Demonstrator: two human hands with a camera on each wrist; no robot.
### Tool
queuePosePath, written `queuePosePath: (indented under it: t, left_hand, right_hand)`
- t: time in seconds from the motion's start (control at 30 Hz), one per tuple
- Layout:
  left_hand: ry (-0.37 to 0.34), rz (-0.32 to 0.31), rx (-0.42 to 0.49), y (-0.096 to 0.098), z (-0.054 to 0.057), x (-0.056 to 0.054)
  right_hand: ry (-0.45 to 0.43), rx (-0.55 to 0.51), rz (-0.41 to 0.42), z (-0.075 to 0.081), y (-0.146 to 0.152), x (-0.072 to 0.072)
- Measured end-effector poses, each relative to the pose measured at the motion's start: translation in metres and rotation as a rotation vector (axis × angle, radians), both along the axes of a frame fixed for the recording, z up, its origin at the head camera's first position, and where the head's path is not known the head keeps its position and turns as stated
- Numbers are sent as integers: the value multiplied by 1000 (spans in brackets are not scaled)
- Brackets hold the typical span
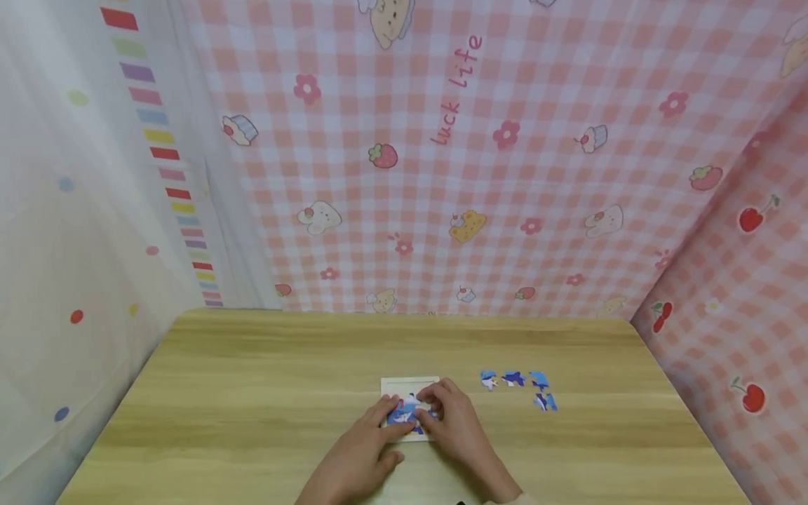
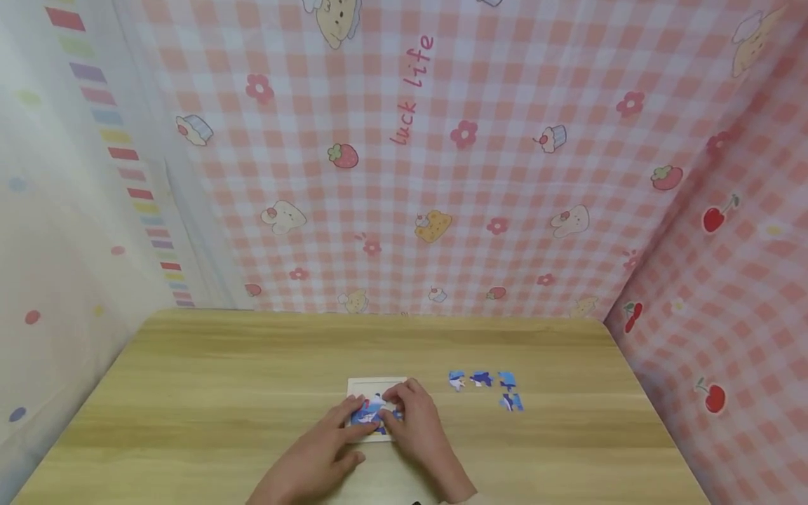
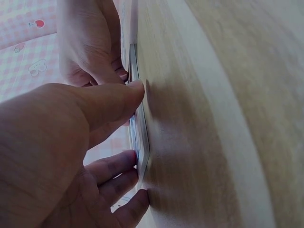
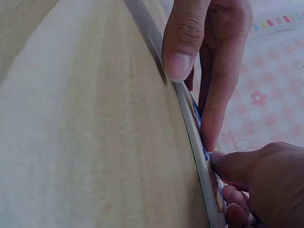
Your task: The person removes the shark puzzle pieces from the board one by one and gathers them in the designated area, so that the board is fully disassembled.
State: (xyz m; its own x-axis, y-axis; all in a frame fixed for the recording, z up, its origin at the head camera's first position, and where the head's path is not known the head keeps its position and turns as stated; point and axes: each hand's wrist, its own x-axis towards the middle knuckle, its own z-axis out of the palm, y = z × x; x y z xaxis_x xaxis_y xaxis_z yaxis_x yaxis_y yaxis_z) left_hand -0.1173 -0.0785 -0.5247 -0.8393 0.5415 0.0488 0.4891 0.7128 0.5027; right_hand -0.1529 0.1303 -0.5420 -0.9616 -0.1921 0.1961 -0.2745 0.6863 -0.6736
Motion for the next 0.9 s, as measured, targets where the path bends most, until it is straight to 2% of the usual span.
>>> queuePosePath:
  t: [0.2,0.4,0.6,0.9]
  left_hand:
    - [-9,13,5,-4,1,1]
    - [-22,20,8,-1,4,-8]
    - [-7,-4,15,2,2,-14]
    - [-32,-13,7,0,-1,-6]
  right_hand:
    - [9,-11,10,0,-5,0]
    - [26,-15,-1,7,-5,-7]
    - [24,-8,-13,11,-2,-10]
    - [-3,-52,3,6,-3,-2]
